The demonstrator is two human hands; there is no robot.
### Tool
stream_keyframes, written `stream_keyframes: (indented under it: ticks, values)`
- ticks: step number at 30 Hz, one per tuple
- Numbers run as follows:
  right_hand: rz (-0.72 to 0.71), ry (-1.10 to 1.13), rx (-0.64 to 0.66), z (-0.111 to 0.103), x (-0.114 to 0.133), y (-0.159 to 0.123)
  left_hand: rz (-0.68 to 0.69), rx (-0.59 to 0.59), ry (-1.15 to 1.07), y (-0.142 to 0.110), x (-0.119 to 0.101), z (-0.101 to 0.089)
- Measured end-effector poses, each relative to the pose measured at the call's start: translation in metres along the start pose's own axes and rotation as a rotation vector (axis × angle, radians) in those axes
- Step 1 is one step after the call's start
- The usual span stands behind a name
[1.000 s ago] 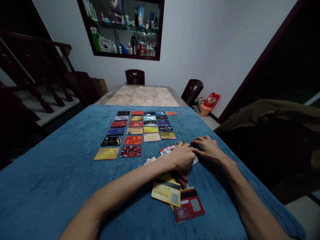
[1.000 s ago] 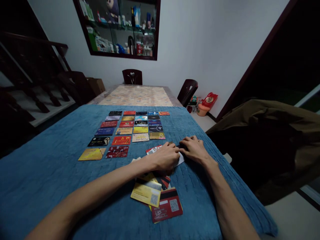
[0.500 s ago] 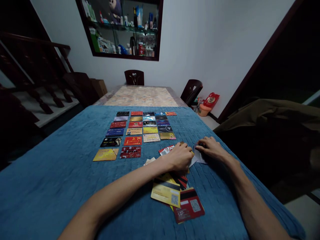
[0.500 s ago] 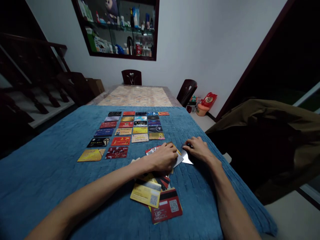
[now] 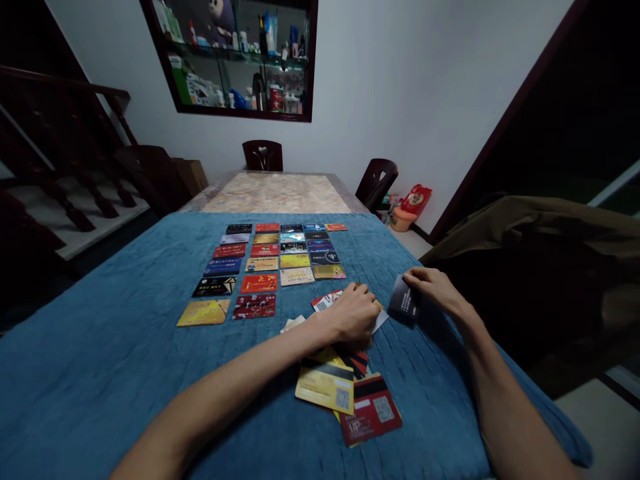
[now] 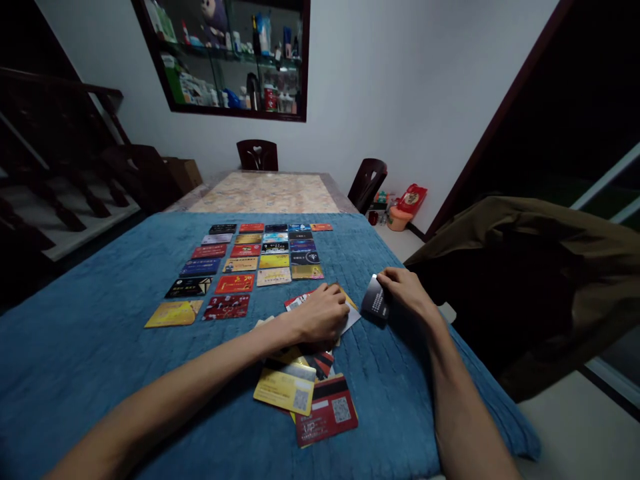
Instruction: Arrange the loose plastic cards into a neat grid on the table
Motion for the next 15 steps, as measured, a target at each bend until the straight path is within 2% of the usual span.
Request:
stream_keyframes:
  ticks: [3,7,11,15]
  values:
    - [-0.030,0.079,0.014,0.005,0.010,0.000,-0.013,-0.120,0.013,0.000,0.001,-0.010]
    - [-0.078,0.195,0.108,0.024,0.026,0.001,0.007,-0.272,0.079,-0.002,0.003,-0.019]
    - [-0.095,0.325,0.208,0.045,0.037,-0.001,0.057,-0.357,0.115,-0.003,0.008,-0.021]
    - [-0.140,0.468,0.290,0.062,0.047,-0.003,0.171,-0.430,0.154,-0.007,0.010,-0.022]
Point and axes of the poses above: each hand's wrist, its own y-axis towards the middle knuckle, its own z-axis out of the palm, x = y × z, the point moved 8 cm from there along y, towards the middle knuckle, and after that the axes turned 6 degrees about -z, right-handed, at the moved point
